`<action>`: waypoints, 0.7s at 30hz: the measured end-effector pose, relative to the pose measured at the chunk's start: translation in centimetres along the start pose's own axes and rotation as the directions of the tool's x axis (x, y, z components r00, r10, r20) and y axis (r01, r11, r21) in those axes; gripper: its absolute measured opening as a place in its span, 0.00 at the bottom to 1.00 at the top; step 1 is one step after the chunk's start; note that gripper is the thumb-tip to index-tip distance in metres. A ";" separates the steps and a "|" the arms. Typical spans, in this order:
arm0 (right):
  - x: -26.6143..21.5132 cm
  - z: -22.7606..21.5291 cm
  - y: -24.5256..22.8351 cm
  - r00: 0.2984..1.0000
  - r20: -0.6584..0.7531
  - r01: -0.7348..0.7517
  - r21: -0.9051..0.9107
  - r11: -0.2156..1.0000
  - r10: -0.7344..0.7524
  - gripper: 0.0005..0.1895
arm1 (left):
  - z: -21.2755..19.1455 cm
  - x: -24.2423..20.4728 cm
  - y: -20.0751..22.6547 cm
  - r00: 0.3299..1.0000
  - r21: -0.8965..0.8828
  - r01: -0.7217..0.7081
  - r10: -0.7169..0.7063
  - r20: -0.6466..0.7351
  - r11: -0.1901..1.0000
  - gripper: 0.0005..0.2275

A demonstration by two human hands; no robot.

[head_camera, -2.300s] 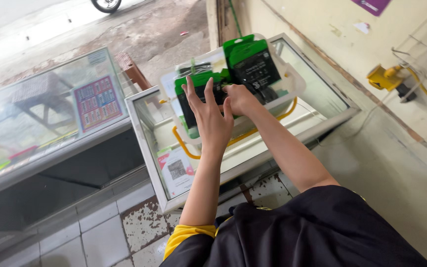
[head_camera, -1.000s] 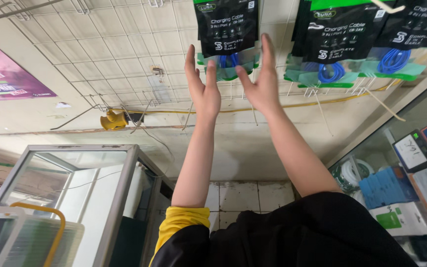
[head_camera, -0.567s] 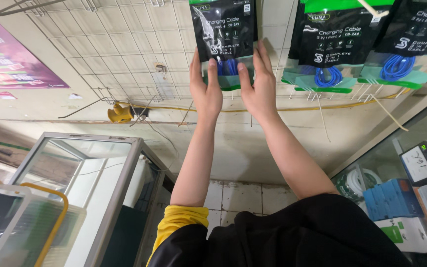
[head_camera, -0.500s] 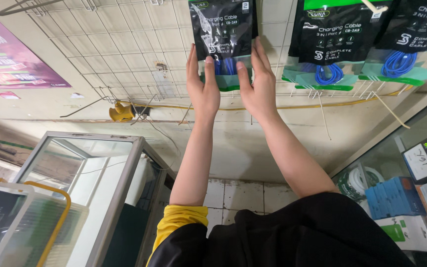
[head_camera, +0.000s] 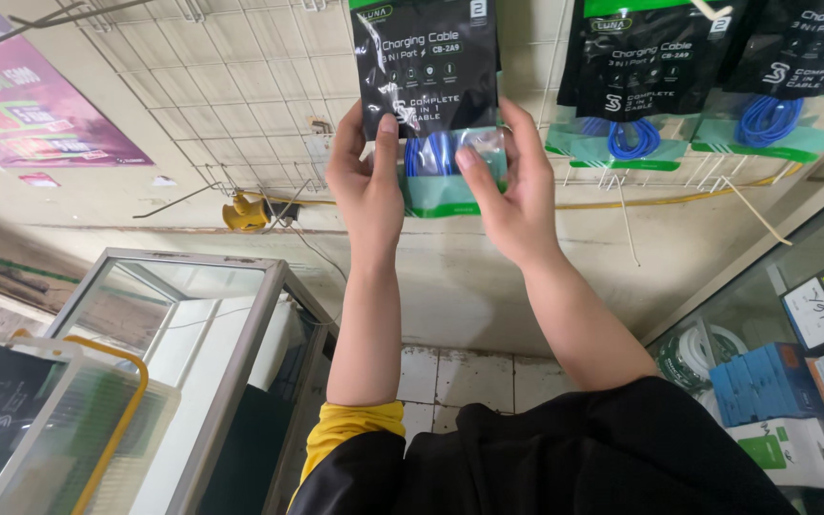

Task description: The person removes packaged charging cables from a wire wall rack and places them into a yellow plastic basket sitting on a glass display case.

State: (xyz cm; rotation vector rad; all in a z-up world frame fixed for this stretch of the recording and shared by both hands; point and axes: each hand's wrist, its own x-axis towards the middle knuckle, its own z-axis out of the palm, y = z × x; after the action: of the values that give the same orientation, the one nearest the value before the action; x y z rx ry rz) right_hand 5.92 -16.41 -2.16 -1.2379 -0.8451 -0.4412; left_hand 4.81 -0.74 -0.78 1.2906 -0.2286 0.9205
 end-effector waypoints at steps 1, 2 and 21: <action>-0.4 0.1 -0.7 1.000 0.017 0.005 0.065 0.998 -0.007 0.27 | -0.1 -0.4 0.7 1.000 0.002 -0.002 0.002 -0.005 1.000 0.14; -0.7 0.2 -1.3 1.000 0.023 0.002 0.069 0.998 -0.003 0.27 | -0.2 -0.9 1.4 1.000 -0.007 -0.017 0.017 -0.009 1.000 0.14; -3.0 7.5 -4.5 0.982 0.157 0.075 0.202 0.977 -0.108 0.31 | -8.1 -2.1 8.5 0.980 -0.013 -0.194 0.194 0.046 0.981 0.11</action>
State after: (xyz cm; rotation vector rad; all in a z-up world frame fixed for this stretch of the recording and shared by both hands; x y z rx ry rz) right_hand -1.56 -11.07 -0.94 -1.0672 -1.0672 -0.3226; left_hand -5.10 5.44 1.55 1.2992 -0.3998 1.0540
